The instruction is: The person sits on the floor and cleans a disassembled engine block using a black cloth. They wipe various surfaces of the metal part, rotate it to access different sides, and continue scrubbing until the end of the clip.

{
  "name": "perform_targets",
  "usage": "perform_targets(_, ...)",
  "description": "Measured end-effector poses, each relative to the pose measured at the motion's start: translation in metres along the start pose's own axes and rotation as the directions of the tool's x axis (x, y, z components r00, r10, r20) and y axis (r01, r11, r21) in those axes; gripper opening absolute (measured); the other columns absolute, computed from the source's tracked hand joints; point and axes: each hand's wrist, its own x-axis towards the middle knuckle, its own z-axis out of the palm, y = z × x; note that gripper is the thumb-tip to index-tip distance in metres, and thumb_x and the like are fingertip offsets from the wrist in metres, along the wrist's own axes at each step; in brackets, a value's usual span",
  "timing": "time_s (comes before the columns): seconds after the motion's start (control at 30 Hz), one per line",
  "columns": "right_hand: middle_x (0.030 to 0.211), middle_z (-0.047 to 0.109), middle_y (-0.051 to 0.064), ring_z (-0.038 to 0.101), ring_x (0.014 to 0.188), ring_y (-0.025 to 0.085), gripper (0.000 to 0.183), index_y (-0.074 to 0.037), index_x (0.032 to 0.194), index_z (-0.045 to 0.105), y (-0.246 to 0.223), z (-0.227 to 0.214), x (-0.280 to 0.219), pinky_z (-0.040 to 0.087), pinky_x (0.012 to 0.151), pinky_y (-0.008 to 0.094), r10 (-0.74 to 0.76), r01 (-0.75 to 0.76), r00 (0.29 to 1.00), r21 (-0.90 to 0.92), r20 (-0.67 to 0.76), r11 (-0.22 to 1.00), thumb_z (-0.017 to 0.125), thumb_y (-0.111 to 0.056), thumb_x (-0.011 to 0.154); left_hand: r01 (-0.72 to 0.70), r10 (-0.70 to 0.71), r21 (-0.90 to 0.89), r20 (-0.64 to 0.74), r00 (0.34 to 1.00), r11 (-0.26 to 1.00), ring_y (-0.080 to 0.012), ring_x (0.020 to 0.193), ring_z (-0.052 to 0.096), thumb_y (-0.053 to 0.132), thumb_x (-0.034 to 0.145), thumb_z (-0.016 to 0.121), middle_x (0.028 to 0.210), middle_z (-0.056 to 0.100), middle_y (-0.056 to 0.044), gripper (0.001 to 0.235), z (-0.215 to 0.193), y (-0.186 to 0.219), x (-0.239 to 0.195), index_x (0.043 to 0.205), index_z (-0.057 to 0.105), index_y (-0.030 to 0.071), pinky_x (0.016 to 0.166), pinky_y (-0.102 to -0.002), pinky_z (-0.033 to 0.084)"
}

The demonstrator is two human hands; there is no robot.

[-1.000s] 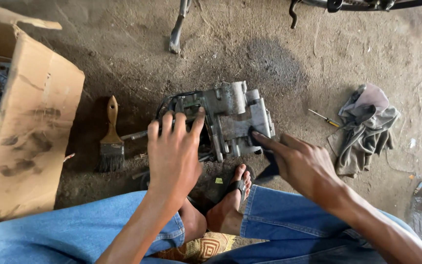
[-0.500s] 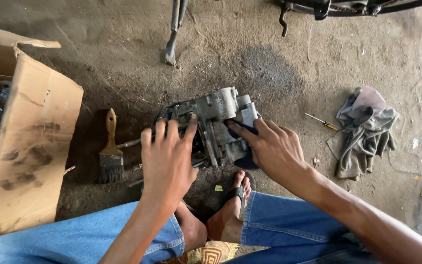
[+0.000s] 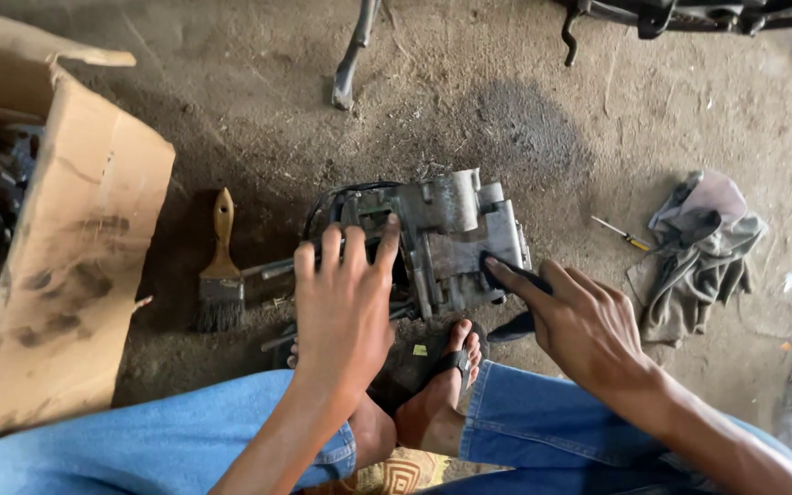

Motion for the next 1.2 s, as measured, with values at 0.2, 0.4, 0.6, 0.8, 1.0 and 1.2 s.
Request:
perform_targets(0.2,0.088,0.058,0.001,0.066,0.075,0.022,0.039,-0.037,0.126,0.067,-0.016,-0.002,0.037,0.055,0.062,0.035,-0.024,0.024,0.992,0.005,-0.124,1.000,0.039,-0.025,0.102,-0.005,0.005,0.008,-0.010,1.000,1.000,-0.0370,0.128,0.050,0.035,0.055,0.098,0.125,0.063,-0.021,0.107,-0.005,0.000,-0.001,0.149,0.051,0.018,0.100,-0.052,0.037)
perform_targets(0.4,0.075,0.059,0.002,0.067,0.061,0.021,0.044,-0.040,0.134,0.065,-0.011,-0.014,-0.005,0.057,0.054,0.034,0.046,-0.044,0.999,0.116,-0.018,0.992,0.037,-0.022,0.104,0.014,-0.014,0.034,-0.023,1.000,0.999,-0.0360,0.128,0.050,0.036,0.051,0.099,0.125,0.062,-0.019,0.112,-0.004,0.002,0.000,0.150,0.050,0.021,0.099,-0.052,0.037)
perform_targets(0.6,0.083,0.058,0.002,0.067,0.070,0.021,0.042,-0.038,0.134,0.064,-0.013,-0.014,0.035,0.055,0.058,0.035,-0.024,0.020,0.984,-0.023,-0.177,1.000,0.039,-0.025,0.103,0.029,-0.029,0.006,0.020,0.999,1.000,-0.0365,0.129,0.051,0.034,0.052,0.100,0.124,0.064,-0.019,0.107,-0.011,0.001,0.002,0.147,0.054,0.021,0.102,-0.053,0.035)
perform_targets(0.8,0.080,0.066,0.006,0.069,0.065,0.024,0.043,-0.033,0.138,0.064,-0.020,-0.024,0.002,0.058,0.056,0.033,0.014,-0.013,1.000,0.164,-0.005,0.986,0.042,-0.020,0.104,0.027,-0.027,0.003,0.011,1.000,1.000,-0.0367,0.128,0.052,0.030,0.055,0.098,0.124,0.065,-0.020,0.107,-0.002,-0.001,0.003,0.150,0.051,0.020,0.103,-0.053,0.036)
perform_targets(1.0,0.088,0.060,0.005,0.067,0.070,0.021,0.041,-0.037,0.134,0.065,-0.007,-0.014,0.035,0.054,0.056,0.031,-0.051,0.050,0.982,-0.006,-0.183,0.999,0.041,-0.021,0.105,0.014,-0.014,0.020,0.028,1.000,1.000,-0.0367,0.128,0.052,0.032,0.054,0.099,0.126,0.065,-0.020,0.107,-0.014,0.001,0.003,0.149,0.052,0.020,0.102,-0.054,0.035)
perform_targets(1.2,0.082,0.063,0.007,0.066,0.058,0.022,0.039,-0.032,0.130,0.068,-0.012,-0.012,0.017,0.054,0.050,0.033,-0.043,0.052,0.997,0.172,-0.057,0.984,0.043,-0.017,0.104,0.005,-0.005,0.002,-0.016,1.000,1.000,-0.0378,0.126,0.053,0.032,0.053,0.099,0.123,0.065,-0.021,0.108,-0.009,0.001,-0.001,0.149,0.052,0.018,0.100,-0.053,0.036)
